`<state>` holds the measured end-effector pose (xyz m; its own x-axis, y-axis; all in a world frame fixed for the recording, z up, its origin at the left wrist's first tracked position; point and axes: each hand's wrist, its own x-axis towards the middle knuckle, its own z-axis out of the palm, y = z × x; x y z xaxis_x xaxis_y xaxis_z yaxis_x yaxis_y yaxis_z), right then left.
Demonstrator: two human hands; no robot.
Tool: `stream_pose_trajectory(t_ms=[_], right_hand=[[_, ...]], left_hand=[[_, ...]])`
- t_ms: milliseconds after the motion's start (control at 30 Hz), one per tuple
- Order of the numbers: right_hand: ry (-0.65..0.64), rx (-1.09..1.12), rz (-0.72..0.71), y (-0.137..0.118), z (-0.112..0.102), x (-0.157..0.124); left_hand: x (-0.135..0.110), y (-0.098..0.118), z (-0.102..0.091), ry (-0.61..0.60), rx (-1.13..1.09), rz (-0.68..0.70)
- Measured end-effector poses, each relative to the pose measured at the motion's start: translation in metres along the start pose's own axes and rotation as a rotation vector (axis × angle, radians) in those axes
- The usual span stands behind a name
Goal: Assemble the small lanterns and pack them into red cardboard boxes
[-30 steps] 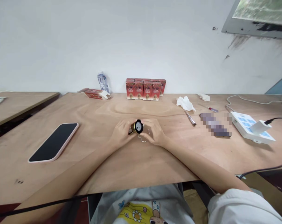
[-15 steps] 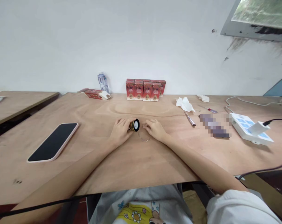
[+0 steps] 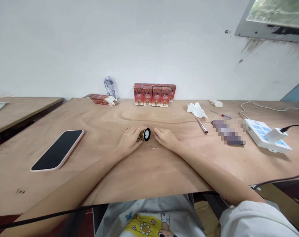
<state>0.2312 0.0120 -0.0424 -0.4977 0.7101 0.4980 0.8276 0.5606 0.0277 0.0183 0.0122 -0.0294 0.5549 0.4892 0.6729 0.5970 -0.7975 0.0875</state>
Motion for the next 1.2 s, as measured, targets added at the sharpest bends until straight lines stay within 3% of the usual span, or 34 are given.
stream_pose_trajectory(t_ms=[233, 433, 600, 733, 1200], right_hand=[[0.492, 0.311, -0.072, -0.005, -0.006, -0.004], [0.709, 0.527, -0.089, -0.024, -0.019, -0.008], [0.648, 0.581, -0.320, -0.029, -0.018, -0.011], [0.627, 0.525, -0.420, -0.027, -0.016, -0.010], [0.628, 0.411, -0.454, -0.026, -0.017, -0.011]], left_hand=[[-0.001, -0.006, 0.004, 0.050, -0.099, 0.078], [-0.001, -0.007, 0.003, 0.092, -0.195, 0.138], [-0.001, -0.003, 0.003, 0.097, -0.266, 0.187], [-0.001, -0.001, 0.002, 0.092, -0.269, 0.220], [-0.002, -0.002, 0.006, 0.080, -0.204, 0.272]])
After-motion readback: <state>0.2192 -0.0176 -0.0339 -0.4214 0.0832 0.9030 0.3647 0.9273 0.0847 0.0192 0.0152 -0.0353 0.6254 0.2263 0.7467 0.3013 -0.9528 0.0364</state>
